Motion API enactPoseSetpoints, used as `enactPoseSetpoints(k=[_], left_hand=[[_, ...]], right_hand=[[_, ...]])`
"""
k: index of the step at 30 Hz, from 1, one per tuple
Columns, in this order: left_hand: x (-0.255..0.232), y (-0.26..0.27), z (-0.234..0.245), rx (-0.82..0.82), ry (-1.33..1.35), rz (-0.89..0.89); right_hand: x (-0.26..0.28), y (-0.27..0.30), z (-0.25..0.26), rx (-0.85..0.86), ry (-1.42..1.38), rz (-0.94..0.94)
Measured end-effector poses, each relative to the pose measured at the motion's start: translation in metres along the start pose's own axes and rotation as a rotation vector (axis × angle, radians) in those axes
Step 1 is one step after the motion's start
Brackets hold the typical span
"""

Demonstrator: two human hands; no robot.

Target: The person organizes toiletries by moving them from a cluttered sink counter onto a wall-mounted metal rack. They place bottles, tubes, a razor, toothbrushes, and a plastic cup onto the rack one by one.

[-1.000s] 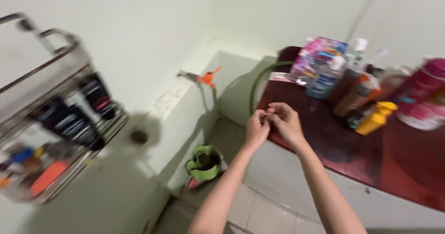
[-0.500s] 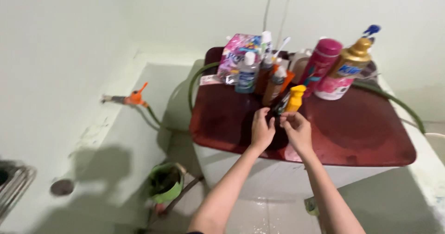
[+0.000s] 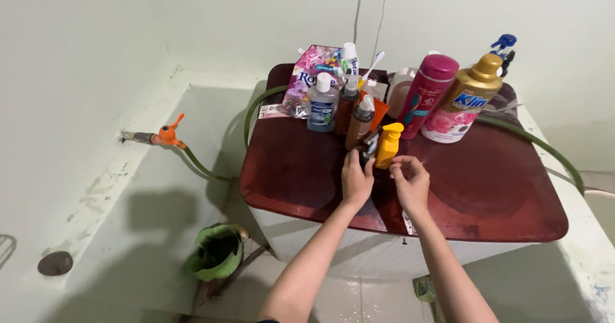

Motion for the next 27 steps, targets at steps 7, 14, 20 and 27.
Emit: enactPoseSetpoints(k=[7, 14, 20, 27], left_hand=[[0.001, 0.012, 0.029, -0.045, 0.088, 0.025], [0.013, 0.004, 0.07, 0.055, 0.261, 0.135], [0.024, -0.016, 0.103, 0.043, 0.281, 0.043], [0.052, -0.027, 0.136, 0.015, 0.246, 0.101]], right_hand=[[0.001, 0.02, -0.032, 0.058, -0.14, -0.05], [0.016, 0.029, -0.078, 0.125, -0.094, -0.009], [0.016, 0.015, -0.129, 0.293, -0.222, -0.146], [0.005, 0.016, -0.178, 0.402, -0.161, -0.185]])
Point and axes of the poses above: each hand's wrist, its own y-axis away from the middle knuckle, its own z-axis out of the back of the hand, x = y × z, the point moved 10 cm from there along -y, towards the middle knuckle, and after that the axes turned 9 degrees about -y, right-handed, at the moved point
